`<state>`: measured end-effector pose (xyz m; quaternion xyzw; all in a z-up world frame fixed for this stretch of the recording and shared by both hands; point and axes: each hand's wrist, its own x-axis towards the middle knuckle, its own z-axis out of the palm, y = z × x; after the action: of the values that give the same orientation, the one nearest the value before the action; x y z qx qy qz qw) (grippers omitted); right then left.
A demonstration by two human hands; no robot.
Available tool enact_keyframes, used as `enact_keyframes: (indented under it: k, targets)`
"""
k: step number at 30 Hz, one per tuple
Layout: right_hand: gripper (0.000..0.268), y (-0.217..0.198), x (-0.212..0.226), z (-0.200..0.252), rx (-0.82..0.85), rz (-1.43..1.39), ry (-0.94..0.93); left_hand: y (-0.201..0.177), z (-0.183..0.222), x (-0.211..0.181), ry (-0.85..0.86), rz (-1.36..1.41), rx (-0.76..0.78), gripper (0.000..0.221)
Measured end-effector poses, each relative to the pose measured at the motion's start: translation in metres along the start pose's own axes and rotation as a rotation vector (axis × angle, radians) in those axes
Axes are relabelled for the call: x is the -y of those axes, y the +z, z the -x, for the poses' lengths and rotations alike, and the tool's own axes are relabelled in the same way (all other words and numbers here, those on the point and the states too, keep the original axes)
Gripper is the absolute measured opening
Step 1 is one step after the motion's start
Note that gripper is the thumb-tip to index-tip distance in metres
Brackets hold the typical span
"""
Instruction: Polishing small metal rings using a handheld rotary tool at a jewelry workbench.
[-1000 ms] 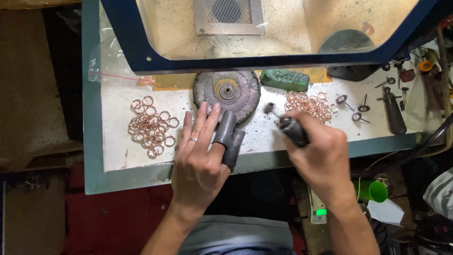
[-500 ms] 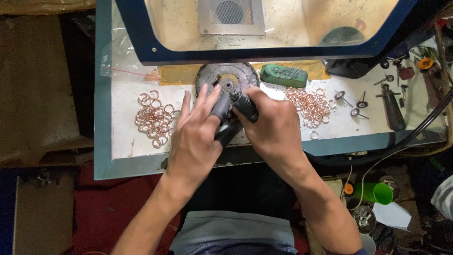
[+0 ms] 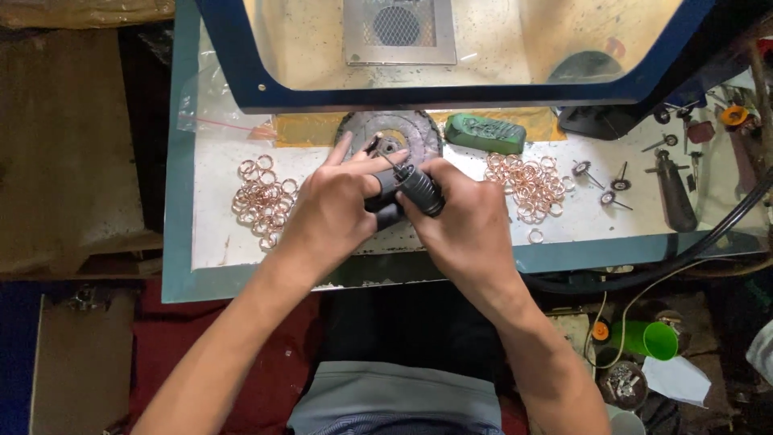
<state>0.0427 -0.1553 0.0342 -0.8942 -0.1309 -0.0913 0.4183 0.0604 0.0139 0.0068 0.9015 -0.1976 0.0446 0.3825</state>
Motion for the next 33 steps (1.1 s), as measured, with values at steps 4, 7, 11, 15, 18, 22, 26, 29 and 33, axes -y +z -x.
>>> enact_keyframes:
  k: [4,7,11,15,18,22,26,29,33]
  targets:
    - [0.019,-0.002,0.001,0.000,0.011,-0.019,0.003,0.002,-0.003,0.012,0.027,-0.024,0.040,0.008]
    - [0.023,-0.004,0.001,0.002,0.006,0.014,-0.002,0.003,-0.005,0.011,0.035,-0.031,0.064,0.008]
    - [0.050,-0.014,-0.006,0.019,0.104,0.150,0.009,-0.005,-0.002,0.008,0.136,-0.074,0.091,0.001]
    - [0.057,-0.042,-0.009,0.027,0.268,0.248,0.193,-0.016,-0.005,0.005,0.248,-0.119,0.111,0.042]
    - [0.041,-0.068,0.005,0.018,0.362,0.210,0.595,-0.016,-0.007,0.005,0.239,-0.164,0.146,0.042]
    - [0.032,-0.084,-0.030,0.028,0.308,0.289,0.572,-0.014,-0.007,0.007,0.248,-0.147,0.132,0.043]
    - [0.043,-0.086,-0.051,0.035,0.043,0.448,0.231,-0.013,-0.006,0.010,0.271,-0.154,0.118,0.042]
    - [0.041,-0.087,-0.056,0.035,-0.030,0.554,0.140,-0.012,-0.006,0.011,0.268,-0.160,0.127,0.043]
    - [0.043,-0.087,-0.063,0.030,-0.015,0.703,0.164,-0.013,-0.005,0.011,0.295,-0.157,0.116,0.044]
